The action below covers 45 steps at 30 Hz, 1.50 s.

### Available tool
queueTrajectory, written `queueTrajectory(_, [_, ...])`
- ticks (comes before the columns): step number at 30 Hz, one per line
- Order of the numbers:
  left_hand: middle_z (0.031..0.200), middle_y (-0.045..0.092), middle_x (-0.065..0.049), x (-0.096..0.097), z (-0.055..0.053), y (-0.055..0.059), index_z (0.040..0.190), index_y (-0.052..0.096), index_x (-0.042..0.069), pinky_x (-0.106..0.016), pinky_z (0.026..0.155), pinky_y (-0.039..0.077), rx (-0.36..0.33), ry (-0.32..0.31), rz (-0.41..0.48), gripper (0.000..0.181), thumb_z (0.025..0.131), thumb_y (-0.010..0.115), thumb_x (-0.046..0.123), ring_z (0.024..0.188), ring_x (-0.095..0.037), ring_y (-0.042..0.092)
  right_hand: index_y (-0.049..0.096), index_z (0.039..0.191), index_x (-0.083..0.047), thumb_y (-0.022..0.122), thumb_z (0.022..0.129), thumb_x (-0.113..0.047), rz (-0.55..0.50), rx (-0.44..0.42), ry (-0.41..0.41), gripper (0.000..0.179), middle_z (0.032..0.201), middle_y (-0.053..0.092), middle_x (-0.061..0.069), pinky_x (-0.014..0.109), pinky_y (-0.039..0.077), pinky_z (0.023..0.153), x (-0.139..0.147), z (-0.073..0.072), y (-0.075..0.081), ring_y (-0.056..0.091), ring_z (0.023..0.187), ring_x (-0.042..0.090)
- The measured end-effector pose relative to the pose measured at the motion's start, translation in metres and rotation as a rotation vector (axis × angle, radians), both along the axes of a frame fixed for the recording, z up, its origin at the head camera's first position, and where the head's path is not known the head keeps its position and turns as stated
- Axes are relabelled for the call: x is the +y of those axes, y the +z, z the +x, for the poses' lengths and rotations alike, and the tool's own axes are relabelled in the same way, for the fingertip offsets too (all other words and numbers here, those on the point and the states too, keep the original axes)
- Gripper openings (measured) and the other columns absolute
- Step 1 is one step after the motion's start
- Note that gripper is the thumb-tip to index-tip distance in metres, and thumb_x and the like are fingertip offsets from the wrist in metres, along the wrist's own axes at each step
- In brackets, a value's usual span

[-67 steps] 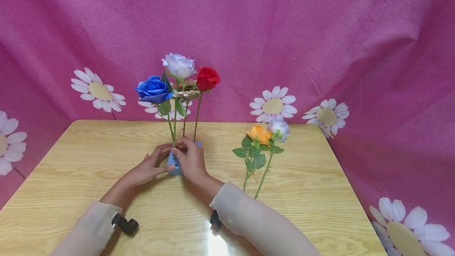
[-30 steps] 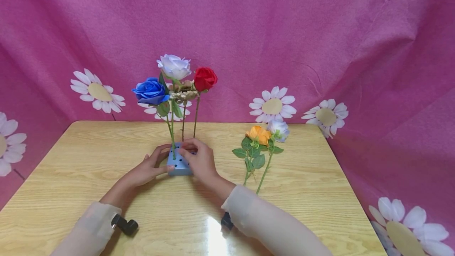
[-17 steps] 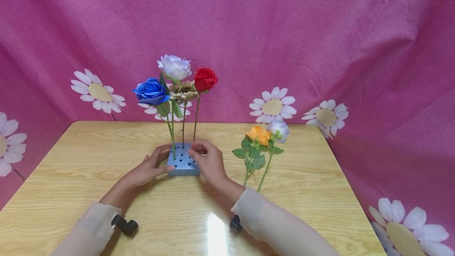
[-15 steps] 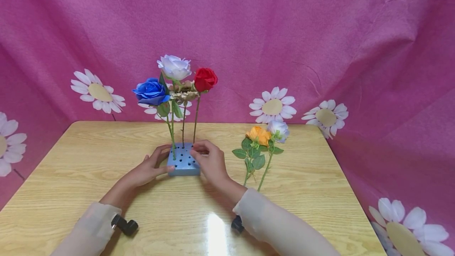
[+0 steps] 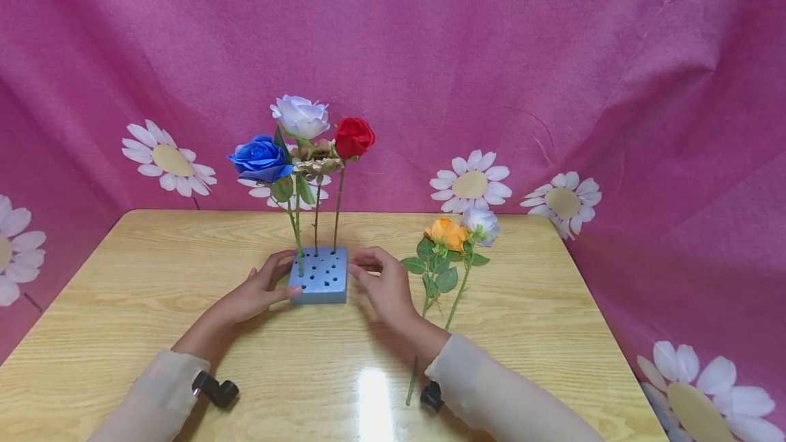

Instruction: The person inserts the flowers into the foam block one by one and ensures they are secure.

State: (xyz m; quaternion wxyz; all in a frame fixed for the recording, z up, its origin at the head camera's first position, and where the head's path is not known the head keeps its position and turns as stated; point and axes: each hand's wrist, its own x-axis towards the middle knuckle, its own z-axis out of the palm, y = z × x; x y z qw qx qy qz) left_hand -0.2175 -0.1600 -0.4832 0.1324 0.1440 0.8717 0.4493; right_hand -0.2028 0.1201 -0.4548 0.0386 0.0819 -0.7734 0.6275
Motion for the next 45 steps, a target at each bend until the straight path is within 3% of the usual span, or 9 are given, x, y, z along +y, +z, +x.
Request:
queueTrajectory(5, [0.167,0.029,-0.019,0.000,0.000,-0.001,0.162,0.020,0.018,-0.068,0.118,-0.018,-0.004,0.001,0.004,0.086,0.097,0.069,0.046,0.157,-0.037,0.019,0.072,0.111,-0.002,0.077,0.092,-0.007,0.029,0.001,-0.035,0.020,0.108,0.076,0.011,0.025,0.056,0.088,0.011,0.003,0.000,0.071,0.101,0.022])
queueTrajectory(14, [0.168,0.029,-0.019,0.000,0.000,0.001,0.162,0.019,0.017,-0.068,0.118,-0.018,-0.014,0.007,-0.009,0.088,0.097,0.069,0.047,0.157,-0.037,0.019,0.070,0.114,0.001,0.076,0.093,-0.006,0.019,-0.029,-0.057,0.023,0.112,0.074,0.016,0.020,0.054,0.089,0.033,0.011,-0.004,0.070,0.104,0.024])
queueTrajectory(22, [0.167,0.028,-0.020,0.000,0.001,0.001,0.163,0.018,0.017,-0.067,0.118,-0.018,-0.020,0.002,-0.006,0.088,0.098,0.069,0.047,0.157,-0.038,0.020,0.069,0.116,0.002,0.075,0.094,-0.004,0.030,-0.084,-0.108,0.024,0.115,0.073,0.020,0.016,0.054,0.085,0.049,0.024,0.002,0.069,0.107,0.026])
queueTrajectory(29, [0.167,0.029,-0.020,0.000,0.000,0.000,0.163,0.019,0.018,-0.068,0.119,-0.018,-0.020,0.007,-0.011,0.088,0.097,0.069,0.048,0.157,-0.038,0.020,0.065,0.120,0.005,0.073,0.094,-0.002,0.020,-0.144,-0.127,0.027,0.119,0.070,0.024,0.019,0.057,0.083,0.069,0.031,-0.002,0.069,0.107,0.026])
queueTrajectory(38, [0.167,0.029,-0.020,0.000,-0.001,-0.001,0.163,0.019,0.018,-0.068,0.119,-0.017,-0.021,0.006,-0.014,0.088,0.097,0.069,0.048,0.157,-0.038,0.019,0.064,0.122,0.006,0.075,0.094,-0.009,0.153,-0.175,-0.161,0.033,0.112,0.073,0.017,0.016,0.055,0.078,0.087,0.045,-0.005,0.071,0.100,0.022])
queueTrajectory(45, [0.167,0.029,-0.020,0.000,-0.001,0.000,0.163,0.019,0.017,-0.068,0.119,-0.017,-0.019,0.010,-0.018,0.089,0.097,0.069,0.049,0.157,-0.038,0.019,0.063,0.121,0.008,0.076,0.093,-0.008,0.179,-0.246,-0.161,0.035,0.109,0.073,0.018,0.018,0.057,0.076,0.095,0.055,-0.006,0.070,0.095,0.020])
